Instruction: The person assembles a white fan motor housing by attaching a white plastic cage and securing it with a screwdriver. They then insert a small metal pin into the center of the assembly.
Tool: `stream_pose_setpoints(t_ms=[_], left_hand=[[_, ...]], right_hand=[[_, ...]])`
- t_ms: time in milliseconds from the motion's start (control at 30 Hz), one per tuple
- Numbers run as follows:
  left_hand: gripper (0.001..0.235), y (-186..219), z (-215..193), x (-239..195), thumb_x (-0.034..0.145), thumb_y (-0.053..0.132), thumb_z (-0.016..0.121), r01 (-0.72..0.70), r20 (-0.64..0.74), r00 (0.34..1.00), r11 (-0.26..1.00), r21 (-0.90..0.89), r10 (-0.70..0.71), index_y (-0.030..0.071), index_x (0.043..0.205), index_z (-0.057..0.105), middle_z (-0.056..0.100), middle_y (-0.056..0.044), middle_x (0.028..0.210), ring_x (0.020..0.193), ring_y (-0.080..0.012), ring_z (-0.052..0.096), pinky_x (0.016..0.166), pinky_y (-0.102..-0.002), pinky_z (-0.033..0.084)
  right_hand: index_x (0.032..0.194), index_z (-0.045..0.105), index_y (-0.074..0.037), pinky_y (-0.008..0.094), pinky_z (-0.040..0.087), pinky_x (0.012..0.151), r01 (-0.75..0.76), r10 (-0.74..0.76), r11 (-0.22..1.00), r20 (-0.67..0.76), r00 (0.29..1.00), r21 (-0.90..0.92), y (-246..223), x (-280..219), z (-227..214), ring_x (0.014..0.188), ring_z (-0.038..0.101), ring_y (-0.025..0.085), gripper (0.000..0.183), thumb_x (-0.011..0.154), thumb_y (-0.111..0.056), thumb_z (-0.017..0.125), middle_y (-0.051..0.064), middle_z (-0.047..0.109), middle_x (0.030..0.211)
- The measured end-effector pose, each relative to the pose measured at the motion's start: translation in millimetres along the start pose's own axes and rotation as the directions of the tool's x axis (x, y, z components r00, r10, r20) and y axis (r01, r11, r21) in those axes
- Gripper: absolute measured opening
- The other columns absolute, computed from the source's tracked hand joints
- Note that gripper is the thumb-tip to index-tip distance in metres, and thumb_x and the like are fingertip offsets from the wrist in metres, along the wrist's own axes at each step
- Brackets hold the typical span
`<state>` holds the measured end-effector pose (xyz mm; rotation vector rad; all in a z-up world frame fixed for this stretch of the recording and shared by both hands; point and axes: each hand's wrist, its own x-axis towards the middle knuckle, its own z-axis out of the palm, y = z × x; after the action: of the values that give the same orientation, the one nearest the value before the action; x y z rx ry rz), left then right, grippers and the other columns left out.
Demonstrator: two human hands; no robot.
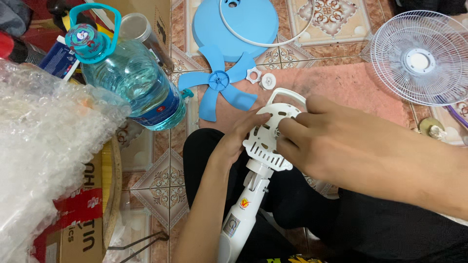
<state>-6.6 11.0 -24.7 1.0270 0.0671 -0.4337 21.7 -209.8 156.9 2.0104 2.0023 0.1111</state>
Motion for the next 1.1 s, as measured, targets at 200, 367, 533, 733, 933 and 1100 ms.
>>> stream_pose_setpoints(t_ms=[200,367,533,733,933,1100], left_hand=[[0.051,-5.8,4.9,3.8,0.097,0.041,0.075,0.127,-0.236,0.962,0.991,-0.045,-0.134,0.015,0.141,0.076,0.078,-0.001,0.109,0.095,-0.0159,0.073,0.077,-0.032,0.053],[0.04,-16.5,-3.7,6.6,0.1,0.043,0.076,0.074,-0.217,0.973,0.997,-0.034,-0.08,0.018,0.131,0.077,0.074,0.003,0.102,0.097,-0.0114,0.071,0.079,-0.031,0.052],[0.059,-18.5,-10.4,7.6,0.103,0.038,0.075,-0.069,-0.072,0.995,0.998,0.006,0.07,0.013,0.156,0.068,0.078,-0.002,0.121,0.11,-0.0117,0.073,0.089,-0.031,0.056],[0.029,-8.9,-3.0,0.0,0.106,0.049,0.072,-0.088,-0.015,0.996,0.993,0.084,0.09,0.021,0.112,0.066,0.049,0.012,0.084,0.073,-0.0029,0.046,0.064,-0.028,0.035],[0.085,0.4,2.6,-10.9,0.098,0.063,0.061,0.071,-0.175,0.983,0.996,0.057,-0.06,0.017,0.169,0.058,0.072,-0.002,0.147,0.134,-0.016,0.068,0.108,-0.035,0.054],[0.101,-6.5,-9.0,-21.4,0.102,0.079,0.051,-0.068,0.047,0.997,0.976,0.209,0.06,0.029,0.187,0.03,0.058,0.012,0.105,0.082,-0.0038,0.045,0.066,-0.026,0.037]], right_hand=[[0.102,0.075,-0.027,0.051,0.058,0.068,-0.187,0.154,0.98,0.321,0.935,0.074,9.2,17.1,0.2,0.057,0.072,0.036,0.029,0.111,-0.001,0.066,-0.005,0.073,0.073],[0.148,0.056,-0.003,0.05,0.058,0.073,-0.035,0.036,0.999,0.075,0.997,-0.013,8.9,11.9,-8.1,0.096,0.067,0.031,0.063,0.087,0.004,0.068,0.013,0.067,0.116],[0.118,0.065,-0.003,0.043,0.058,0.073,0.074,-0.065,0.994,0.114,0.991,-0.076,16.9,10.0,-15.2,0.097,0.059,0.026,0.02,0.103,0.008,0.06,0.013,0.064,0.111],[0.108,0.064,-0.012,0.053,0.059,0.059,0.046,-0.045,0.988,-0.011,0.999,0.151,24.9,5.5,-13.0,0.073,0.072,0.03,0.027,0.092,0.008,0.072,0.007,0.063,0.103],[0.096,0.058,-0.014,0.053,0.052,0.049,-0.014,-0.001,0.988,0.097,0.995,0.154,26.5,3.0,-9.9,0.056,0.066,0.031,0.035,0.083,0.017,0.069,0.007,0.057,0.101],[0.094,0.062,-0.013,0.049,0.052,0.053,0.002,-0.012,0.987,0.061,0.998,0.161,23.8,-1.7,-2.0,0.058,0.061,0.03,0.036,0.086,0.021,0.068,0.006,0.058,0.089]])
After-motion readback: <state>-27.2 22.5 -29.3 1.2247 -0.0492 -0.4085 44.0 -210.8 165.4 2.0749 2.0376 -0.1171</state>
